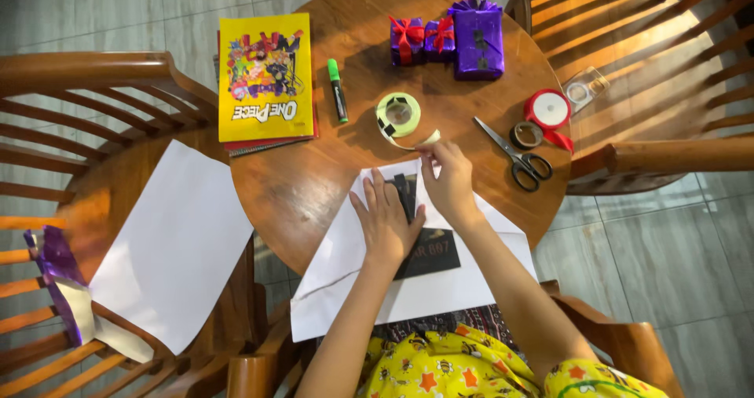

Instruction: The person wraps a small dark book in white paper on a wooden table. They fold the paper edges, secure them with clear tape, and place a small purple wrapped item on top of the package.

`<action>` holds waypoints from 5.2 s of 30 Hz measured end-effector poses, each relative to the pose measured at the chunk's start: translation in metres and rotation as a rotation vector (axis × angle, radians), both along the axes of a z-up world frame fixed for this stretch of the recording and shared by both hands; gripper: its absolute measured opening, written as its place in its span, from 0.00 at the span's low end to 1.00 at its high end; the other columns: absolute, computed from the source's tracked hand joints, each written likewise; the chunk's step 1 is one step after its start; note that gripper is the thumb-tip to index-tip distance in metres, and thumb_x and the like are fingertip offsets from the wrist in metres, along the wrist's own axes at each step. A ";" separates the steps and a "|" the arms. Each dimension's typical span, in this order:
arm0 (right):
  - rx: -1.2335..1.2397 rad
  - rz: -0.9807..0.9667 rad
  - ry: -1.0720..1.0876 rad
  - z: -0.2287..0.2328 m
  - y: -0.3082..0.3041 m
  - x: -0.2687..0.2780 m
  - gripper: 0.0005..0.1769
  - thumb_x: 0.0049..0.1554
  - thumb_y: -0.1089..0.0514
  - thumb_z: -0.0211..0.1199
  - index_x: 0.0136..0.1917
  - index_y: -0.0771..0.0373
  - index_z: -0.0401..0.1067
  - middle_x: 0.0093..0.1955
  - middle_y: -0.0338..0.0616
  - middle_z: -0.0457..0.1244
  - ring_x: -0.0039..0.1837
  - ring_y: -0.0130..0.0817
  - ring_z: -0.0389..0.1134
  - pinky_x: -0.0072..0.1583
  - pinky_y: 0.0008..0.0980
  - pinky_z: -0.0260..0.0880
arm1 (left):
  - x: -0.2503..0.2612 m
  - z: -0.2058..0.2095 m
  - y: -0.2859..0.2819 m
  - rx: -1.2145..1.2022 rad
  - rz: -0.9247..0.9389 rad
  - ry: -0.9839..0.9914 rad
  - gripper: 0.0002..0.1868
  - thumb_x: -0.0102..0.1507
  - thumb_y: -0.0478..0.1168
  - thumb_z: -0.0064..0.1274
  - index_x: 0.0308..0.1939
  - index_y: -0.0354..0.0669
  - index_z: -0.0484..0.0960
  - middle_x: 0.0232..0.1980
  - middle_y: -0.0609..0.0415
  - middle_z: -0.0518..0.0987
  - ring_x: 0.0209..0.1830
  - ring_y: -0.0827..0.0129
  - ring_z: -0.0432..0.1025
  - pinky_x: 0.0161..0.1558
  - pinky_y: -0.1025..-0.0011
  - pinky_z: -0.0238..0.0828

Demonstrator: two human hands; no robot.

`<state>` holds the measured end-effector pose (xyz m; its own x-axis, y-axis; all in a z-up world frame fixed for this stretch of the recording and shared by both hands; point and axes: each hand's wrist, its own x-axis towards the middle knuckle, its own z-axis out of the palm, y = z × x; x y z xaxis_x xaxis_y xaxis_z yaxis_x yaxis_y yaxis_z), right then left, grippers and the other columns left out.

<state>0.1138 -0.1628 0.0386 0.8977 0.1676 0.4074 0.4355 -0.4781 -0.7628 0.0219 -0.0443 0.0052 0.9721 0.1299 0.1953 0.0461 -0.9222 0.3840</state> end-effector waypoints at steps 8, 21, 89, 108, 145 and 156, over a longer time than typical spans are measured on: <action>0.026 0.078 -0.034 -0.008 0.032 0.093 0.17 0.56 0.70 0.66 0.59 0.68 0.73 0.52 0.50 0.66 0.45 0.37 0.71 0.48 0.33 0.74 | 0.005 0.004 0.006 -0.002 -0.024 -0.071 0.39 0.56 0.61 0.62 0.51 0.26 0.71 0.71 0.26 0.63 0.71 0.34 0.57 0.69 0.27 0.44; -0.186 0.067 -0.164 -0.017 0.038 0.093 0.05 0.57 0.67 0.67 0.47 0.64 0.74 0.47 0.47 0.66 0.51 0.47 0.68 0.51 0.41 0.70 | 0.004 0.002 0.008 -0.011 -0.013 0.028 0.36 0.56 0.61 0.61 0.47 0.30 0.72 0.73 0.28 0.63 0.73 0.37 0.57 0.70 0.27 0.43; 0.078 0.038 0.467 0.022 -0.019 0.020 0.09 0.62 0.62 0.64 0.53 0.70 0.78 0.44 0.44 0.73 0.44 0.25 0.75 0.45 0.25 0.76 | -0.001 0.004 0.042 0.125 -0.146 -0.003 0.43 0.57 0.47 0.53 0.74 0.31 0.62 0.73 0.44 0.64 0.71 0.55 0.61 0.72 0.26 0.39; -0.036 0.134 -0.006 0.007 0.025 0.076 0.10 0.58 0.66 0.66 0.54 0.62 0.76 0.46 0.46 0.66 0.44 0.39 0.73 0.45 0.34 0.74 | 0.137 -0.011 0.065 -0.504 0.187 -0.293 0.12 0.60 0.38 0.62 0.47 0.43 0.85 0.42 0.52 0.83 0.46 0.55 0.73 0.51 0.60 0.69; 0.002 0.144 0.145 0.007 -0.032 -0.003 0.30 0.56 0.71 0.66 0.71 0.63 0.65 0.58 0.49 0.72 0.64 0.42 0.74 0.62 0.35 0.73 | 0.003 0.046 -0.017 -0.326 -0.001 -0.249 0.22 0.61 0.39 0.59 0.59 0.40 0.77 0.55 0.49 0.76 0.54 0.53 0.68 0.57 0.54 0.62; -0.085 0.239 -0.007 0.009 -0.036 -0.004 0.29 0.54 0.70 0.68 0.68 0.61 0.68 0.57 0.47 0.70 0.61 0.45 0.71 0.61 0.39 0.71 | -0.001 0.020 -0.022 -0.023 -0.101 -0.162 0.30 0.63 0.46 0.59 0.68 0.44 0.75 0.63 0.50 0.70 0.56 0.54 0.62 0.57 0.53 0.58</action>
<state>0.1094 -0.1985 0.0480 0.8259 0.4085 0.3886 0.5486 -0.4236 -0.7208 0.0206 -0.0661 0.0249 0.9366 0.0399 0.3482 -0.1099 -0.9099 0.4000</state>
